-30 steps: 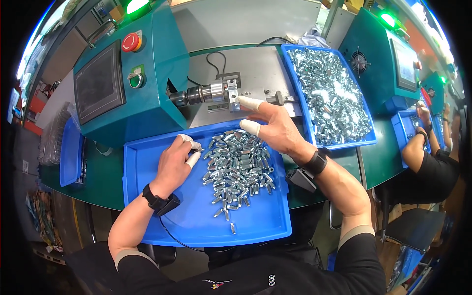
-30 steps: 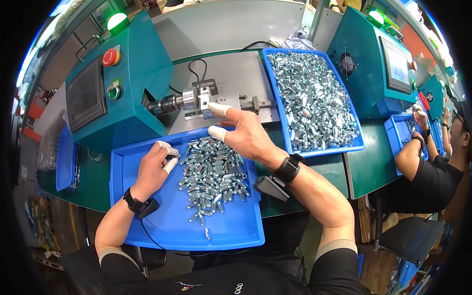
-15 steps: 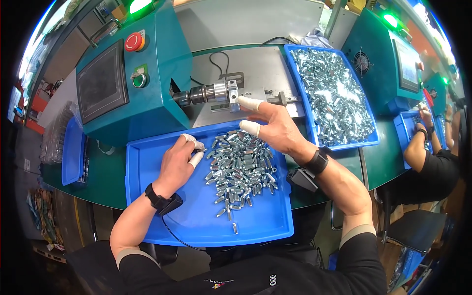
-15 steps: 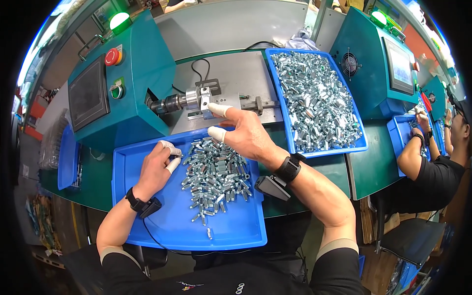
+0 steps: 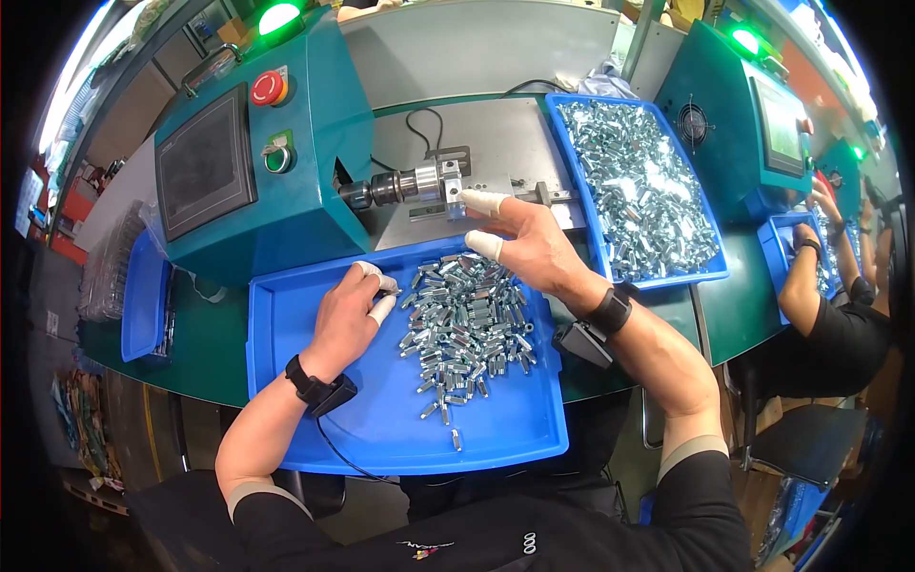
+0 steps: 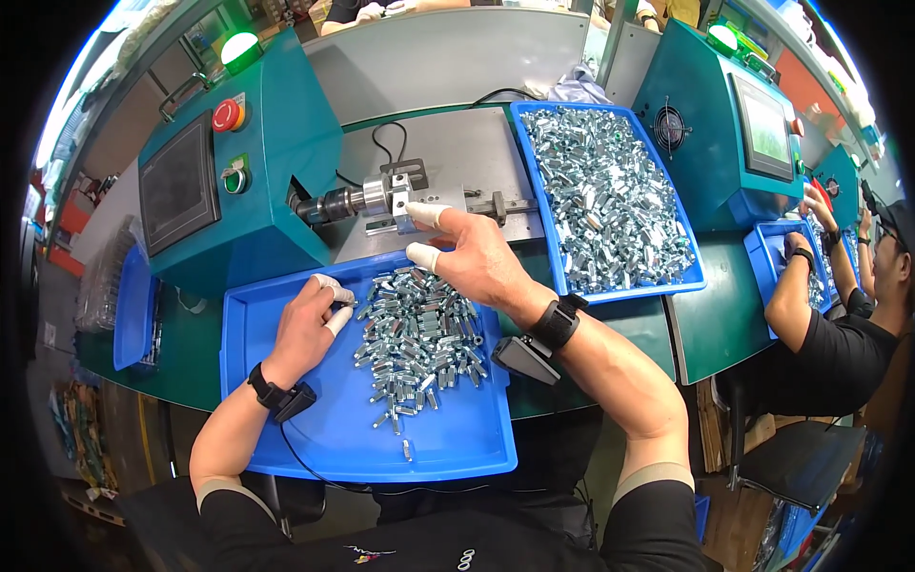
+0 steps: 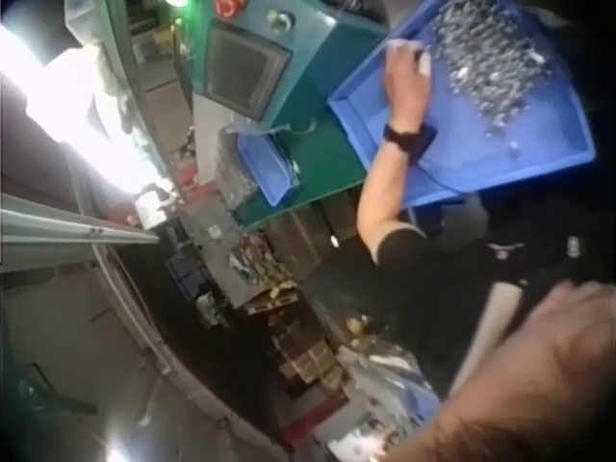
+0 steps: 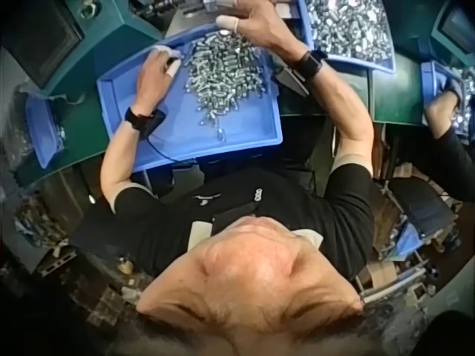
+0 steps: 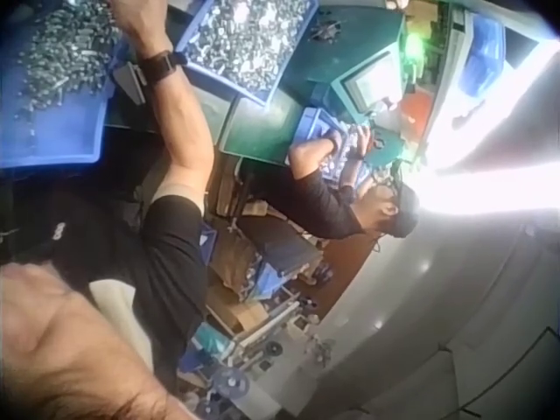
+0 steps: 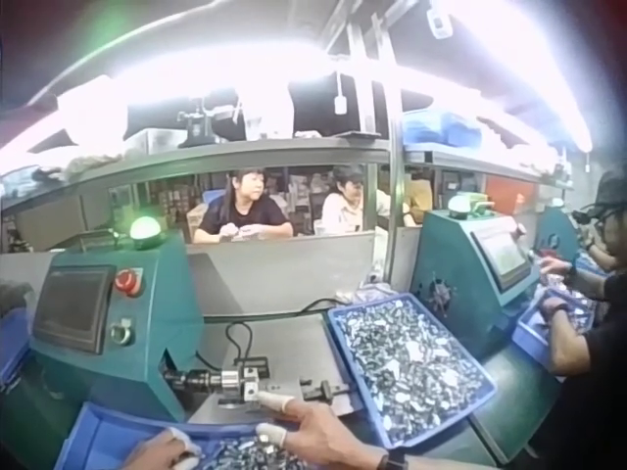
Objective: The person picks up a metal component from a blue tray, inserts it into the machine, and presses a button. After the machine cycles, the person removes the component and places it into a different blue tray.
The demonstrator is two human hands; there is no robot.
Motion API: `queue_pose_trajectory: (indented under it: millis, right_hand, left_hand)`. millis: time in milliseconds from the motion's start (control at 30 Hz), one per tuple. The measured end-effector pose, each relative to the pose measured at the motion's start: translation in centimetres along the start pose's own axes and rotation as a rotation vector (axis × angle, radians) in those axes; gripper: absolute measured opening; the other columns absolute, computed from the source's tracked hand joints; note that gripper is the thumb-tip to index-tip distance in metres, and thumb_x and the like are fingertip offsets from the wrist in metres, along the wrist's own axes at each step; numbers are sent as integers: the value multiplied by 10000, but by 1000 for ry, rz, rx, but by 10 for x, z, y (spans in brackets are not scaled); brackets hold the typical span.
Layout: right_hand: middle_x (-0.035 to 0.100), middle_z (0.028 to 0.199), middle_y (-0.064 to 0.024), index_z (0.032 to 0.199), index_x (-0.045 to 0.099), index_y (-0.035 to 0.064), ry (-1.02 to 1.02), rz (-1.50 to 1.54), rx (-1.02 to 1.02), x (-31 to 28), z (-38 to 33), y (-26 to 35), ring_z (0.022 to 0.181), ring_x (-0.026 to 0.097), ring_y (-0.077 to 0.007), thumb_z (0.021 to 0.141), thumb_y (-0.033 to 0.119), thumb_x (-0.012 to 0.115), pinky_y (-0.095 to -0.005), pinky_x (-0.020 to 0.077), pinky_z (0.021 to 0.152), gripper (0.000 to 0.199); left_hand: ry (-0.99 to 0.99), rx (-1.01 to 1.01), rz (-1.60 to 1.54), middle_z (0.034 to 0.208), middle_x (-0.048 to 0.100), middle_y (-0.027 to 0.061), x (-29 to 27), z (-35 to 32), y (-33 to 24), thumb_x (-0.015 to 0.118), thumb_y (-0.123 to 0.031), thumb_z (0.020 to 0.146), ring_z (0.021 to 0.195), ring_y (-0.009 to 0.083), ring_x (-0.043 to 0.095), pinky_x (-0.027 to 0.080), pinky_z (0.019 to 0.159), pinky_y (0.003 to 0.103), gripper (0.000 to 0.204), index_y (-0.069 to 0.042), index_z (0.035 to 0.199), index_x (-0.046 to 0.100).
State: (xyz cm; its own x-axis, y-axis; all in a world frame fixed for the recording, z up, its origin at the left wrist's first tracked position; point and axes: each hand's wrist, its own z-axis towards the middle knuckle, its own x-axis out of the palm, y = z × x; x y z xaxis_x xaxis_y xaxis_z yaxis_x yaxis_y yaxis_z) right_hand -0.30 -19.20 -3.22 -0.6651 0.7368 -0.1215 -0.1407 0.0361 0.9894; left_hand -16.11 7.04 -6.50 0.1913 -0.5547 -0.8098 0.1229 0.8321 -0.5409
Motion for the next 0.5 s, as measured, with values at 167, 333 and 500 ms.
queue_pose_trajectory:
  millis: [167,333,500]
  right_hand:
    - [646,1501,-212,1592,482,-51,-84,19,-48,2,0,-5,1309,677,-264,1004,92,740,-399,534,1130,657]
    - [733,1304,-256,1560,489,-64,-298,-248,-11,-5,7,25,1190,734,-316,997,215,759,-406,573,1031,685]
    - [747,1096,-300,1470,557,-66,-414,-950,-179,-11,46,29,1037,743,-418,959,334,770,-463,583,941,683]
  left_hand:
    - [-10,16,-15,1072,631,66,1,-1,1,786,-8,918,652,176,589,501,644,348,168,-38,1078,741]
    - [-15,41,-14,1066,627,67,0,-1,5,786,-6,919,650,179,587,499,644,350,166,-34,1076,741]
    - [-16,42,-19,1049,627,74,2,-1,5,793,-7,916,652,182,588,498,646,351,168,-25,1075,742]
